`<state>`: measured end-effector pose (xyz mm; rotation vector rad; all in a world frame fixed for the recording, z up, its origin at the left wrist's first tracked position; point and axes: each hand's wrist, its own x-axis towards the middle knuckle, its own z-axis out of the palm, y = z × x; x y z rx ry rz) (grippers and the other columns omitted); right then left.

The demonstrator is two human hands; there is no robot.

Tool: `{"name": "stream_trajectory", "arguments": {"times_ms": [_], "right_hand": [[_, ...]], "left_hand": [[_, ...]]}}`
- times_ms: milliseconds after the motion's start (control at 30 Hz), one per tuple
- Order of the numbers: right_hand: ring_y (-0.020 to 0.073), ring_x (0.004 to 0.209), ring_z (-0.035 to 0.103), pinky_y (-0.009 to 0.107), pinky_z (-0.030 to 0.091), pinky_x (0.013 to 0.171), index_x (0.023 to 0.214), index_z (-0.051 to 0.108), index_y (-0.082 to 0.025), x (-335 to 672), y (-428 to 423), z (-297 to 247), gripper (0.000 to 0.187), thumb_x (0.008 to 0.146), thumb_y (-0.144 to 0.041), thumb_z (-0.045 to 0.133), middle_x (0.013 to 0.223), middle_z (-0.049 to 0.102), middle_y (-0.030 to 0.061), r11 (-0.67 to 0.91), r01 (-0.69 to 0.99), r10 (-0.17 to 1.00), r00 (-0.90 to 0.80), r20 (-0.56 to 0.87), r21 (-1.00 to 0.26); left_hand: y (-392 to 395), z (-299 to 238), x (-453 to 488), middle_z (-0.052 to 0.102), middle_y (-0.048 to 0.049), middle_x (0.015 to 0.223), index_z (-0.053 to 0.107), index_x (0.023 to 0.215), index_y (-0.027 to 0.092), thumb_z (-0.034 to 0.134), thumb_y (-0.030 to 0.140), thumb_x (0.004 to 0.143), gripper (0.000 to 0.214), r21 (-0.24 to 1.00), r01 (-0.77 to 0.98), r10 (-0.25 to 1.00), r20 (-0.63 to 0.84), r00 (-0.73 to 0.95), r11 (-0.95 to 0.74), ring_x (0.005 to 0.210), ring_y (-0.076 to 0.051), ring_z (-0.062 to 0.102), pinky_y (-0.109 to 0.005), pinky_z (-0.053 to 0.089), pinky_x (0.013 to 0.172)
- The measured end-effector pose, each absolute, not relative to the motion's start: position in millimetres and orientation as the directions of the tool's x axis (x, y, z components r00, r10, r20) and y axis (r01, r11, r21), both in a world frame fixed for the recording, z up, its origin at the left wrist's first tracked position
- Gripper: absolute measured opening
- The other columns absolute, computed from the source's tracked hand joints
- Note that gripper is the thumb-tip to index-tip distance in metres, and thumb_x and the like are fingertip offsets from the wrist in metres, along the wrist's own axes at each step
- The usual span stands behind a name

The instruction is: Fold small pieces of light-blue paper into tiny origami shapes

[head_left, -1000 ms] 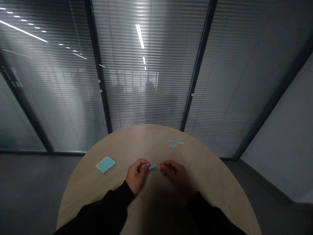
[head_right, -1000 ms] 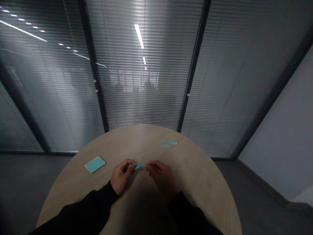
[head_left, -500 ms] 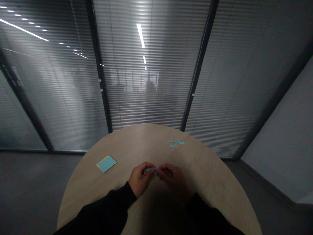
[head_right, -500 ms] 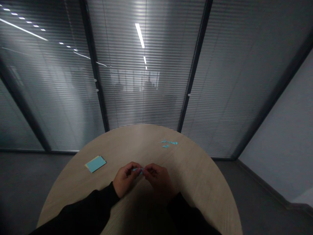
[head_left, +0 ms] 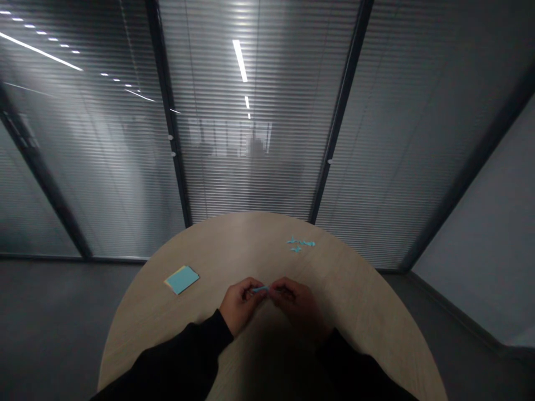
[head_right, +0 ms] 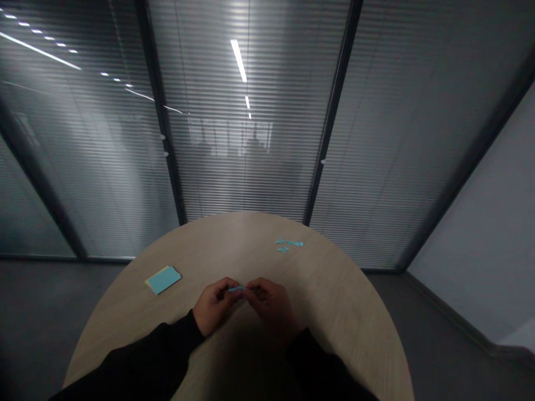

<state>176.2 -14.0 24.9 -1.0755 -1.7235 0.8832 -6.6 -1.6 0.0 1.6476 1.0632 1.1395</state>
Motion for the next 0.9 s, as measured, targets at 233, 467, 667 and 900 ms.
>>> {"name": "stream_trajectory", "arguments": {"times_ms": [233, 467, 667, 900], "right_hand": [[0.0155, 0.062, 0.06, 0.025, 0.045, 0.058, 0.082, 0.067, -0.017, 179.8, -14.2, 27.8, 0.027, 0.084, -0.044, 0.062, 0.065, 0.064, 0.0012, 0.321, 0.278, 0.945, -0.159, 0.287, -0.905], [0.0165, 0.063, 0.06, 0.026, 0.045, 0.059, 0.084, 0.068, -0.017, 184.0, -9.2, 21.4, 0.028, 0.083, -0.045, 0.064, 0.065, 0.064, 0.0012, 0.257, 0.232, 0.966, -0.046, 0.253, -0.938], [0.0172, 0.064, 0.061, 0.027, 0.047, 0.059, 0.087, 0.068, -0.016, 181.7, -9.7, 23.4, 0.033, 0.081, -0.049, 0.065, 0.066, 0.065, 0.0022, 0.239, 0.18, 0.971, -0.062, 0.231, -0.954], [0.017, 0.065, 0.061, 0.027, 0.047, 0.061, 0.083, 0.068, -0.016, 184.7, -7.5, 20.8, 0.033, 0.085, -0.049, 0.062, 0.072, 0.068, 0.0043, 0.271, 0.206, 0.962, -0.079, 0.26, -0.94]], "left_hand": [[1.1, 2.8, -5.3, 0.062, -0.0009, 0.066, 0.067, 0.09, 0.014, 0.065, 0.05, 0.083, 0.037, 0.975, 0.014, 0.958, 0.215, 0.189, -0.222, 0.06, -0.013, 0.053, -0.025, 0.04, 0.058], [3.7, 4.7, -5.8, 0.068, -0.0043, 0.075, 0.065, 0.087, 0.014, 0.071, 0.053, 0.078, 0.04, 0.984, -0.094, 0.966, 0.168, 0.196, -0.152, 0.059, -0.011, 0.053, -0.024, 0.041, 0.057], [2.0, 5.1, -6.6, 0.067, -0.0025, 0.072, 0.064, 0.082, 0.015, 0.07, 0.051, 0.08, 0.036, 0.972, -0.1, 0.958, 0.226, 0.175, -0.211, 0.059, -0.011, 0.053, -0.023, 0.041, 0.058], [3.8, 4.2, -4.5, 0.067, -0.0029, 0.073, 0.062, 0.083, 0.016, 0.069, 0.053, 0.079, 0.038, 0.967, -0.13, 0.958, 0.239, 0.157, -0.219, 0.059, -0.011, 0.054, -0.023, 0.042, 0.057]]}}
